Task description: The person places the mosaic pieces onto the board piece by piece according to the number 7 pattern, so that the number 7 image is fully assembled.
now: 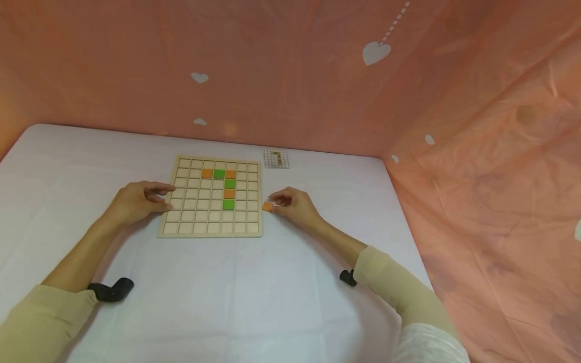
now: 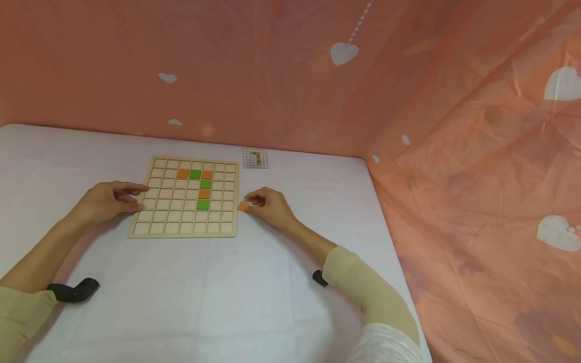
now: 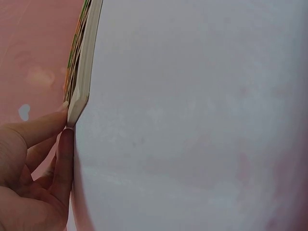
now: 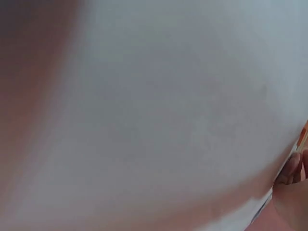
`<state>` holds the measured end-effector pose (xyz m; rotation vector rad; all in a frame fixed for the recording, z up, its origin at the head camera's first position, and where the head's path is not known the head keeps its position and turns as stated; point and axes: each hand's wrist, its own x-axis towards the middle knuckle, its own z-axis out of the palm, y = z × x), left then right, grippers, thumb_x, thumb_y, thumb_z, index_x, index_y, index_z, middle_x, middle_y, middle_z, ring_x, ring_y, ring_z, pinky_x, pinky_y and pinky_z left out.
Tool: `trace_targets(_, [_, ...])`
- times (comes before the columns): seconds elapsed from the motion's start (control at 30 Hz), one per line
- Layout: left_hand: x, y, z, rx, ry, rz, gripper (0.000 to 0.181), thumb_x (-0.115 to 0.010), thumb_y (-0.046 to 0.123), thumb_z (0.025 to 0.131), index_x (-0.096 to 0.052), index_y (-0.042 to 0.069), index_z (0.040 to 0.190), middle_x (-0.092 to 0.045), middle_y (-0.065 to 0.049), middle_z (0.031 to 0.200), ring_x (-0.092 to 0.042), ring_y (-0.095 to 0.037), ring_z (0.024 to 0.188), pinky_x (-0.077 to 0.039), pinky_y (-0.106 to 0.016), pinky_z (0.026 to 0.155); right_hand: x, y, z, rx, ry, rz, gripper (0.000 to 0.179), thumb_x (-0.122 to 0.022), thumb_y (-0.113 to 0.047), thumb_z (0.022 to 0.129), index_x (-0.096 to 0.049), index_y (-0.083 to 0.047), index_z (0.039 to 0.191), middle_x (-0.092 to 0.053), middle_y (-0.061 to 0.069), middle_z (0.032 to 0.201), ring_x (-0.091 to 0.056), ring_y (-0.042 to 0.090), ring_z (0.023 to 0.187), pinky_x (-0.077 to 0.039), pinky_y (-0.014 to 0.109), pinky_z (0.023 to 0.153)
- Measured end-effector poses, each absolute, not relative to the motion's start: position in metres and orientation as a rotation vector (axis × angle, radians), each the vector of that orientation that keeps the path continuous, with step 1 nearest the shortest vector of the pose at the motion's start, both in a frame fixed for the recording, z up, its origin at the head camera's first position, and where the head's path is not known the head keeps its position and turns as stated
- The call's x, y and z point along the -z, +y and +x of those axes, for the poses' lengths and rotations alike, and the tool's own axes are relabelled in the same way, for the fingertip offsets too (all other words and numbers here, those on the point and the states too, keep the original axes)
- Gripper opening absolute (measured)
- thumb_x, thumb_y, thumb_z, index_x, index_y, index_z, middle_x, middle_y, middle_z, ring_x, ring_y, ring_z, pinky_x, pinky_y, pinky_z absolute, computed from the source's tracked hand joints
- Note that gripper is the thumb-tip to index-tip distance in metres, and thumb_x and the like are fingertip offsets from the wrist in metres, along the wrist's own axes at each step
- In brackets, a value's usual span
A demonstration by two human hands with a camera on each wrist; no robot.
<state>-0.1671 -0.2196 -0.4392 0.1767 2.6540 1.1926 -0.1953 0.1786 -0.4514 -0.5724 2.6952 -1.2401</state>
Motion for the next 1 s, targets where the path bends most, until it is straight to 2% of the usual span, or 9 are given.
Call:
trace_targets(0.07, [0.440, -0.219, -0.167, -1.195, 2.651, 0.172, 0.055, -0.077, 0.029, 0.088, -0.060, 0.003, 0.134, -0.066, -0.023, 0.118, -0.061, -0.036, 0.105, -0.043, -0.048, 0.088, 0.454, 0.178, -0.192, 1.223, 2.709, -0.556, 0.028, -0.081, -0.011, 0.083, -0.075, -0.010, 0.110, -0.069, -0.003, 0.103, -0.063, 0.010, 0.091, -0.051, 0.023, 0.083])
trace_targets(0.2, [0.440, -0.219, -0.166, -1.189, 2.668, 0.180, 0.054, -0.077, 0.028, 0.088, -0.061, 0.004, 0.133, -0.069, -0.020, 0.110, -0.061, -0.034, 0.102, -0.043, -0.044, 0.085, 0.459, 0.175, -0.185, 1.183, 2.758, -0.569, 0.034, -0.084, -0.014, 0.081, -0.073, -0.008, 0.112, -0.066, 0.000, 0.108, -0.062, 0.011, 0.098, -0.049, 0.022, 0.088])
trace_targets(0.43, [0.440, -0.219, -0.167, -1.196, 2.673, 0.188, 0.053, -0.078, 0.026, 0.087, -0.062, 0.003, 0.132, -0.069, -0.019, 0.108, -0.060, -0.032, 0.100, -0.043, -0.038, 0.081, 0.462, 0.168, -0.180, 1.145, 2.846, -0.574, 0.035, -0.084, -0.018, 0.081, -0.074, -0.007, 0.112, -0.066, 0.002, 0.108, -0.062, 0.015, 0.102, -0.049, 0.023, 0.089])
trace_targets(0.8, [0.437, -0.219, -0.167, -1.183, 2.682, 0.184, 0.053, -0.077, 0.026, 0.088, -0.061, 0.003, 0.133, -0.069, -0.020, 0.109, -0.061, -0.033, 0.102, -0.043, -0.039, 0.082, 0.462, 0.166, -0.182, 1.163, 2.868, -0.593, 0.024, -0.079, -0.012, 0.085, -0.076, -0.006, 0.108, -0.068, 0.003, 0.105, -0.064, 0.015, 0.098, -0.050, 0.021, 0.086])
trace_targets(1.0, [0.438, -0.219, -0.168, -1.171, 2.672, 0.184, 0.054, -0.077, 0.027, 0.088, -0.061, 0.003, 0.133, -0.067, -0.022, 0.116, -0.061, -0.034, 0.104, -0.043, -0.044, 0.085, 0.460, 0.168, -0.184, 1.158, 2.854, -0.573, 0.024, -0.079, -0.014, 0.086, -0.076, -0.008, 0.109, -0.069, 0.002, 0.103, -0.064, 0.013, 0.094, -0.051, 0.022, 0.082])
